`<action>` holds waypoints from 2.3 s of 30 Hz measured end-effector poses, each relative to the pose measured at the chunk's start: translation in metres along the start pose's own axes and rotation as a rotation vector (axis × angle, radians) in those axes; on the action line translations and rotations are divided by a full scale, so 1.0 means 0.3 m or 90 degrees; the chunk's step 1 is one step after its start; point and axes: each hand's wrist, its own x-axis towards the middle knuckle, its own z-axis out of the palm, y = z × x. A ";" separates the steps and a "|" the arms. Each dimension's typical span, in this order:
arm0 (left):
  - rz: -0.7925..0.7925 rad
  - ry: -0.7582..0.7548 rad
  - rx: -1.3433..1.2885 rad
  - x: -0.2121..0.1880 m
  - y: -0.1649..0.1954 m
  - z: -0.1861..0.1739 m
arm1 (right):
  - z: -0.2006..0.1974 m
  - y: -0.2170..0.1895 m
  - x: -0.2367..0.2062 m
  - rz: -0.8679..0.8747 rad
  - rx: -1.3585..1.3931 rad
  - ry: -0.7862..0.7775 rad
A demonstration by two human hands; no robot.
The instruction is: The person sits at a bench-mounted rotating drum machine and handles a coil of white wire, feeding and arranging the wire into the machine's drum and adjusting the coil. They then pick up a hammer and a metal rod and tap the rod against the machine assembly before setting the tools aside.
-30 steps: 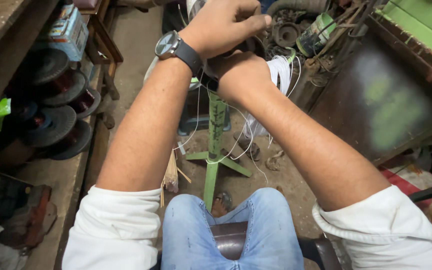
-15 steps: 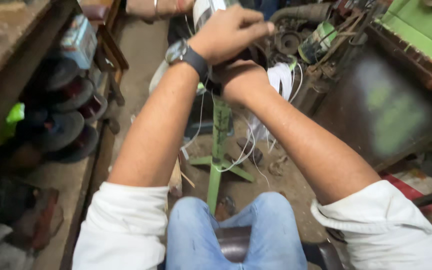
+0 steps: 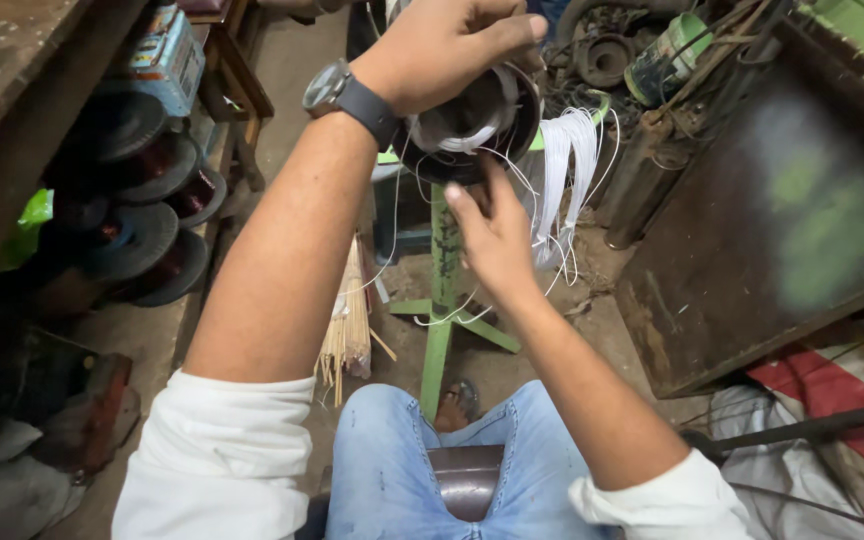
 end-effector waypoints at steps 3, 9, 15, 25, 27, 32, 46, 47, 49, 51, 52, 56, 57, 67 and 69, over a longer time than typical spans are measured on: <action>-0.002 -0.009 -0.043 0.005 0.005 0.004 | -0.008 0.018 0.103 0.084 0.161 -0.111; -0.006 0.012 0.058 0.009 0.022 0.001 | 0.006 -0.002 0.134 -0.010 0.065 -0.096; 0.010 0.003 0.006 0.011 0.011 0.002 | 0.081 0.009 0.111 -0.063 0.071 0.087; -0.018 0.024 0.132 0.014 -0.005 -0.005 | 0.049 0.034 0.096 -0.066 0.220 0.049; -0.031 0.017 0.123 0.013 -0.005 -0.005 | 0.045 0.026 0.079 -0.203 0.069 0.068; -0.023 0.026 -0.031 0.008 0.002 0.009 | 0.045 -0.022 0.087 -0.036 0.181 -0.083; -0.080 0.065 0.181 0.011 -0.002 0.002 | 0.045 -0.117 0.169 0.167 0.037 -0.107; -0.055 0.069 0.170 0.011 -0.006 0.004 | 0.033 -0.129 0.177 0.154 0.037 -0.130; -0.002 0.074 0.145 0.014 -0.015 0.004 | 0.007 -0.148 0.192 0.149 0.064 -0.185; -0.035 0.070 0.175 0.015 -0.023 0.001 | -0.013 -0.154 0.206 0.165 0.114 -0.251; -0.053 0.069 0.188 0.014 -0.025 0.001 | -0.017 -0.152 0.213 0.178 0.084 -0.256; -0.051 0.047 0.151 0.010 -0.020 0.001 | 0.006 -0.135 0.265 0.200 0.007 -0.251; -0.018 0.034 0.117 0.010 -0.014 0.001 | 0.011 -0.133 0.274 0.201 0.000 -0.241; 0.052 0.010 0.001 0.015 0.016 -0.004 | -0.075 -0.236 -0.013 -0.174 -0.301 -0.084; -0.009 0.024 -0.042 0.012 0.011 0.002 | -0.086 -0.247 -0.030 -0.609 -0.435 0.080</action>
